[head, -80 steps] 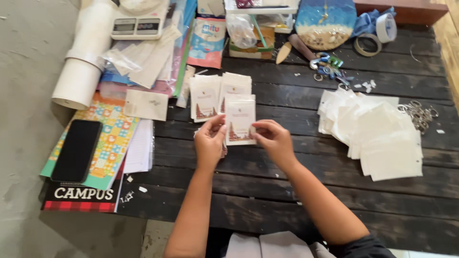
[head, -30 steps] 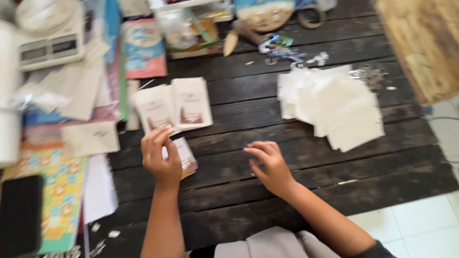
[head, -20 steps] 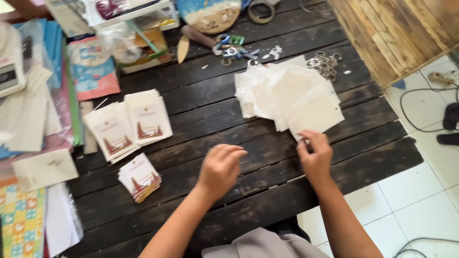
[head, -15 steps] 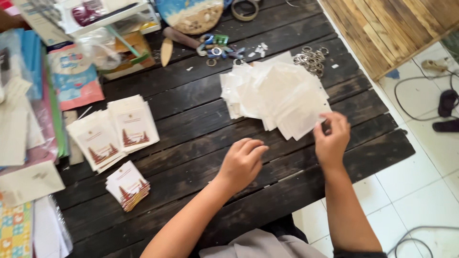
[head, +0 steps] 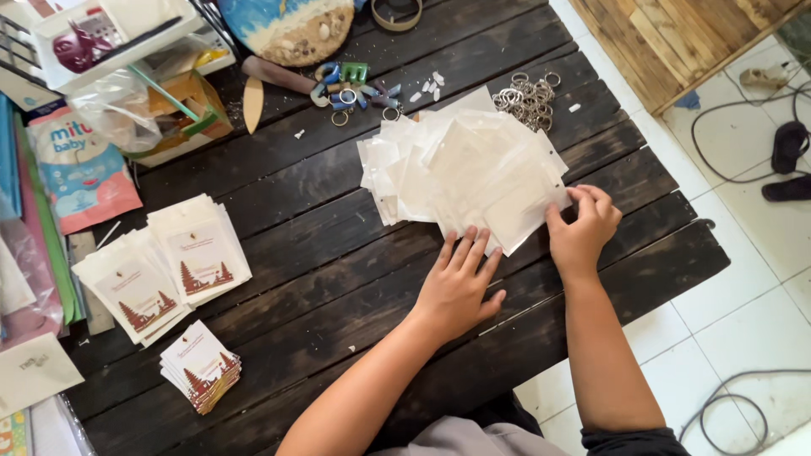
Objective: The person picks up small printed cards from a stack and inserts them one by one into small clear plastic sleeves by hand.
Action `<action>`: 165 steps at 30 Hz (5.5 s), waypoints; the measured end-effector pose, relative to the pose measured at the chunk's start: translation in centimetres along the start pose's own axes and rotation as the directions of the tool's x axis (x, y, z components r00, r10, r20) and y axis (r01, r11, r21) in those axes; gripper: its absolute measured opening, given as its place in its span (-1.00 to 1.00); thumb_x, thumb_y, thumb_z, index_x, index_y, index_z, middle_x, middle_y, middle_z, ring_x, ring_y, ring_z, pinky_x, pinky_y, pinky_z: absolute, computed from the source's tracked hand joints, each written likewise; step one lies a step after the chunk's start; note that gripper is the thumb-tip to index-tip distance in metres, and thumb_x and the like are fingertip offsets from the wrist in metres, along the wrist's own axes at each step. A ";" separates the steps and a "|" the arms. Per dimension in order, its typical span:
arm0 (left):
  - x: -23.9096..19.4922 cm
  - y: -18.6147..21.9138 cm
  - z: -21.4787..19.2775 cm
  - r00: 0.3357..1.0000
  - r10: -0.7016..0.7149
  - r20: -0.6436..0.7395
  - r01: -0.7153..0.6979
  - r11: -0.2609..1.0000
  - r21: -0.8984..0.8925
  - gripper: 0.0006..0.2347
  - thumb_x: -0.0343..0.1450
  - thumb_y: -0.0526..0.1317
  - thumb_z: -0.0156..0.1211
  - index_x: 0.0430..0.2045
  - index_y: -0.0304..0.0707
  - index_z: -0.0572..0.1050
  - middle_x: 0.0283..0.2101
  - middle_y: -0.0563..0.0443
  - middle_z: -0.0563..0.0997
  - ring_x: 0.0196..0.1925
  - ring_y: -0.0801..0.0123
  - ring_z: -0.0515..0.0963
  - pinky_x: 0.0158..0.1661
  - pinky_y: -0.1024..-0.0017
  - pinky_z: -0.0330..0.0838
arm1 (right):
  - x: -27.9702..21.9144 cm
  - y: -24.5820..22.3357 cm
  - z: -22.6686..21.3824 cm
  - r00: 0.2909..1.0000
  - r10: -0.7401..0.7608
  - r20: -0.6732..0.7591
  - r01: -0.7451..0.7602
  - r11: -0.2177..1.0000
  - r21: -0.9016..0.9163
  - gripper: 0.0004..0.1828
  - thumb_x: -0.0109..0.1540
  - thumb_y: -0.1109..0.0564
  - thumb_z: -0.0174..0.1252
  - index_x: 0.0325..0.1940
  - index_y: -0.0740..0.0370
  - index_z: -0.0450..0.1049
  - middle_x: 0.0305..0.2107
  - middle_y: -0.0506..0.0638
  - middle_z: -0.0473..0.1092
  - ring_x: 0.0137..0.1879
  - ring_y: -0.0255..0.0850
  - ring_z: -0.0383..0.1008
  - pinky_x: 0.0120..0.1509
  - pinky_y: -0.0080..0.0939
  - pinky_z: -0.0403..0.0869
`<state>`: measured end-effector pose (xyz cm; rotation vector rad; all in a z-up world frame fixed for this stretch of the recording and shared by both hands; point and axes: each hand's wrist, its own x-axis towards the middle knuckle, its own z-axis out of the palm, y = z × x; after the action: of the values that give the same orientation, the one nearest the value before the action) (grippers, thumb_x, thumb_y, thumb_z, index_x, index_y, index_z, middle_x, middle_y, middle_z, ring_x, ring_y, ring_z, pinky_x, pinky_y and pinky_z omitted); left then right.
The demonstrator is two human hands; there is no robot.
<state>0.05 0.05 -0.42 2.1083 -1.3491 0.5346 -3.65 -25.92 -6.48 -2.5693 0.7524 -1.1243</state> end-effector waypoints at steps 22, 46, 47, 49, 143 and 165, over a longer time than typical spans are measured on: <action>-0.7 -0.3 -0.5 0.977 0.026 -0.214 -0.038 0.998 -0.050 -0.67 0.40 -0.10 0.09 -0.03 -0.26 0.53 0.18 -0.30 0.45 0.28 -0.11 0.44 0.33 -0.05 0.23 | 1.2 -2.2 -1.9 0.928 0.373 -0.018 -0.246 0.648 0.720 -0.71 0.32 0.37 0.34 0.05 0.22 0.44 -0.38 0.03 0.47 -0.34 -0.32 0.49 -0.22 -0.41 0.43; -15.9 -5.1 -17.1 0.564 -0.692 -0.451 0.580 0.721 -0.381 -0.78 0.36 -0.50 0.15 -0.19 -0.27 0.60 -0.21 -0.04 0.64 -0.14 0.08 0.64 -0.13 0.25 0.54 | -8.9 -25.9 0.8 0.690 -0.317 0.650 -0.350 0.640 0.684 -0.68 0.15 0.18 0.42 -0.02 0.00 0.60 -0.56 -0.15 0.50 -0.45 -0.41 0.42 -0.16 -0.38 0.45; -15.7 -5.1 -17.1 0.598 -0.668 -0.444 0.568 0.743 -0.353 -0.78 0.34 -0.50 0.17 -0.22 -0.24 0.61 -0.21 -0.02 0.64 -0.13 0.10 0.64 -0.12 0.24 0.54 | -9.3 -25.6 1.2 0.704 -0.345 0.620 -0.274 0.673 0.687 -0.68 0.14 0.15 0.45 -0.04 -0.06 0.62 -0.55 -0.18 0.51 -0.43 -0.40 0.45 -0.13 -0.38 0.46; -15.8 -5.2 -16.7 0.624 -0.648 -0.437 0.560 0.761 -0.328 -0.78 0.32 -0.51 0.19 -0.25 -0.21 0.61 -0.21 0.00 0.64 -0.13 0.12 0.63 -0.12 0.24 0.54 | -9.5 -25.8 1.2 0.711 -0.379 0.593 -0.195 0.704 0.683 -0.68 0.12 0.11 0.47 -0.05 -0.12 0.63 -0.54 -0.22 0.52 -0.42 -0.40 0.48 -0.10 -0.39 0.47; -20.6 -10.5 -22.3 0.616 -0.605 -0.505 0.743 0.660 0.116 -0.70 0.32 -0.33 0.20 -0.05 -0.09 0.53 -0.09 -0.02 0.49 0.05 0.07 0.48 0.13 0.12 0.28 | -5.2 -28.4 2.0 0.585 -0.325 0.743 -0.692 0.278 0.666 -0.71 0.30 0.31 0.21 0.11 0.34 0.43 -0.42 0.09 0.45 -0.39 -0.24 0.50 -0.29 -0.35 0.54; -15.7 -10.5 -14.1 0.579 -0.815 -0.027 0.815 0.580 0.004 -0.70 0.19 -0.15 0.50 -0.36 0.11 0.44 -0.21 0.24 0.43 -0.02 0.24 0.47 -0.03 0.27 0.37 | -5.7 -28.3 2.3 0.632 -0.297 0.715 -0.733 0.070 0.677 -0.82 0.23 0.33 0.25 -0.11 0.32 0.44 -0.30 0.13 0.52 -0.26 -0.23 0.56 -0.11 -0.22 0.53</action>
<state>2.78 23.39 -1.87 2.4204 -0.2132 0.1536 4.97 0.93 0.00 -1.2130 0.0302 -0.0913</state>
